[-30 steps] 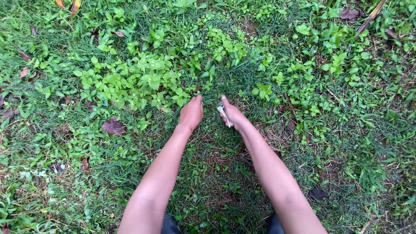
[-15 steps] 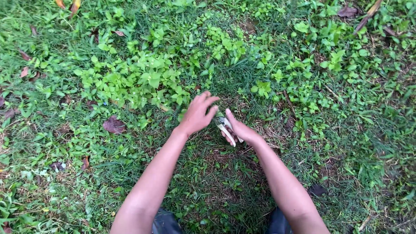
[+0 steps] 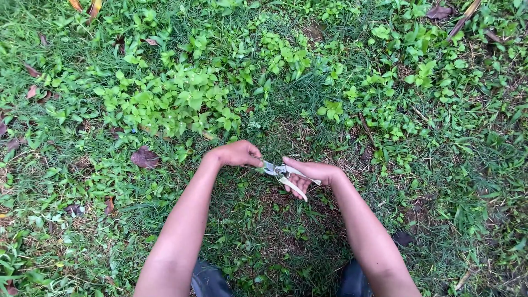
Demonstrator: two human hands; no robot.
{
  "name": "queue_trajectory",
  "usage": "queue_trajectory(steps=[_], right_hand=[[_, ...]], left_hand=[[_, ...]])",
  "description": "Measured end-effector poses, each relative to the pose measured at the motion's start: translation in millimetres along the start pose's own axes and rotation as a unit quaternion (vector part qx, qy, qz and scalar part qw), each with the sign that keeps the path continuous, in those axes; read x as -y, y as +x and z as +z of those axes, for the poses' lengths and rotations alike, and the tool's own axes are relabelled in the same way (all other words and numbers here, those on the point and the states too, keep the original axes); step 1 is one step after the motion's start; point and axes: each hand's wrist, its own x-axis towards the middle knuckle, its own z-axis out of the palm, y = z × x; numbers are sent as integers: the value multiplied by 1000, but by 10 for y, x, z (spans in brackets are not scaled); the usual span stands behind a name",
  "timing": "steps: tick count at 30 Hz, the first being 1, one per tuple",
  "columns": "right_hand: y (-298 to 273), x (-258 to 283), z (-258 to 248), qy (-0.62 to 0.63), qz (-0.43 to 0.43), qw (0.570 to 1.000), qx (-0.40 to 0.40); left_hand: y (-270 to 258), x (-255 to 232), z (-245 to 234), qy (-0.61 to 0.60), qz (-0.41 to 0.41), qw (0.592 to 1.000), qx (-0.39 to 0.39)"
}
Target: Picking and trimming small plants and grass from the ground using hands and pruning shears.
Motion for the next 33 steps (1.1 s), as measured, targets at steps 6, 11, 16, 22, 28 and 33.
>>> queue_trajectory(steps=[6, 11, 16, 22, 28, 33], right_hand=[[-341, -58, -178, -4, 53, 996, -76], [-650, -448, -254, 106, 8, 984, -141], [-987, -730, -248, 250, -68, 944, -204], [-1092, -849, -329, 335, -93, 890, -296], [-855, -679, -352, 254, -67, 940, -217], [-649, -461, -437, 245, 16, 937, -250]], left_hand=[[215, 507, -182, 200, -121, 965, -118], [103, -695, 143, 376, 46, 856, -353], [702, -1161, 665, 305, 208, 883, -290], [1310, -1306, 826, 369, 217, 869, -247], [1636, -1037, 760, 479, 114, 822, -288], [1502, -1141, 716, 433, 132, 843, -291]])
